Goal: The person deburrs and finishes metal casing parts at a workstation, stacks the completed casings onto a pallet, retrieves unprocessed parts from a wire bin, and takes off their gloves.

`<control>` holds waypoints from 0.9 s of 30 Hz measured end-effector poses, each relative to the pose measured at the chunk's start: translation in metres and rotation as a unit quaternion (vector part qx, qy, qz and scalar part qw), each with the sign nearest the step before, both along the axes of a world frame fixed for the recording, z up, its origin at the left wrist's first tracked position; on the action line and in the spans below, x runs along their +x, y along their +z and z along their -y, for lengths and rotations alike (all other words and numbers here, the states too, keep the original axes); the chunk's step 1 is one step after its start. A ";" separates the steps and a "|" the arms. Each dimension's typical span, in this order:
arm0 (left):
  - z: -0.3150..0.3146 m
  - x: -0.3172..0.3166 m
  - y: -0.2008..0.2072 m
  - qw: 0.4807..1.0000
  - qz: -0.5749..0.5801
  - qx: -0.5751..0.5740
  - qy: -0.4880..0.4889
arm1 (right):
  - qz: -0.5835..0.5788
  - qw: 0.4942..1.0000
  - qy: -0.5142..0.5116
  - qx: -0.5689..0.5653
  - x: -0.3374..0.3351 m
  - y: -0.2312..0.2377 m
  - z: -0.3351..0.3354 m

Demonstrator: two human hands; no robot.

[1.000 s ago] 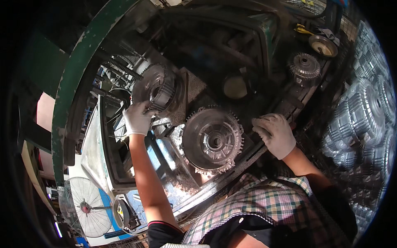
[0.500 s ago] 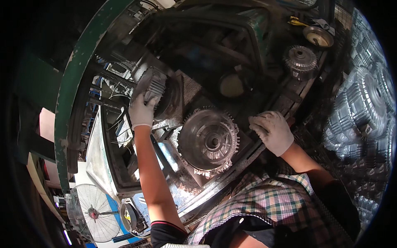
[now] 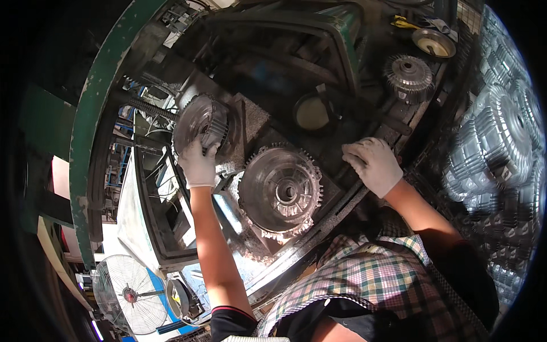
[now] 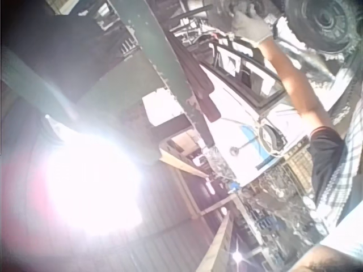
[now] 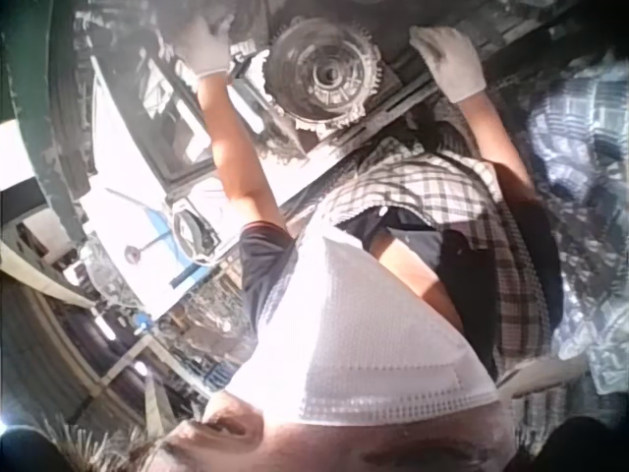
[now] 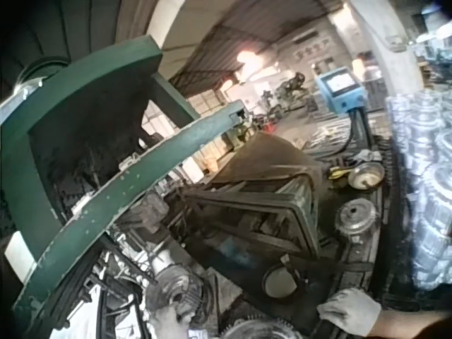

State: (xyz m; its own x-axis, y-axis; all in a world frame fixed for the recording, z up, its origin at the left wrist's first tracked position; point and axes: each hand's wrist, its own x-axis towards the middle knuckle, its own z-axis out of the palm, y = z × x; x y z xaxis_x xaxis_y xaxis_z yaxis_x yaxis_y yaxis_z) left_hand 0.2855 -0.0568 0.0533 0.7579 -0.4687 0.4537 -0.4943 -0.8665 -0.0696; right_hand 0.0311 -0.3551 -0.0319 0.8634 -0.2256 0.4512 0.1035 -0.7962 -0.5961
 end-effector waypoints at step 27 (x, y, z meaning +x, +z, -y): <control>0.007 -0.020 -0.007 0.980 0.176 -0.092 -0.028 | -0.078 0.989 -0.123 0.012 0.102 -0.060 0.017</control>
State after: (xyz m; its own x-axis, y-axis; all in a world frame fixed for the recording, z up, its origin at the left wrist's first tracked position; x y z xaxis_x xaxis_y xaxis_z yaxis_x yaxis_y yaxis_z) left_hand 0.2653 -0.0638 0.0464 0.5146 -0.3904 0.7634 -0.5147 -0.8527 -0.0891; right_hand 0.1329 -0.3718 -0.0916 0.8397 -0.4471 0.3082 -0.1873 -0.7712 -0.6084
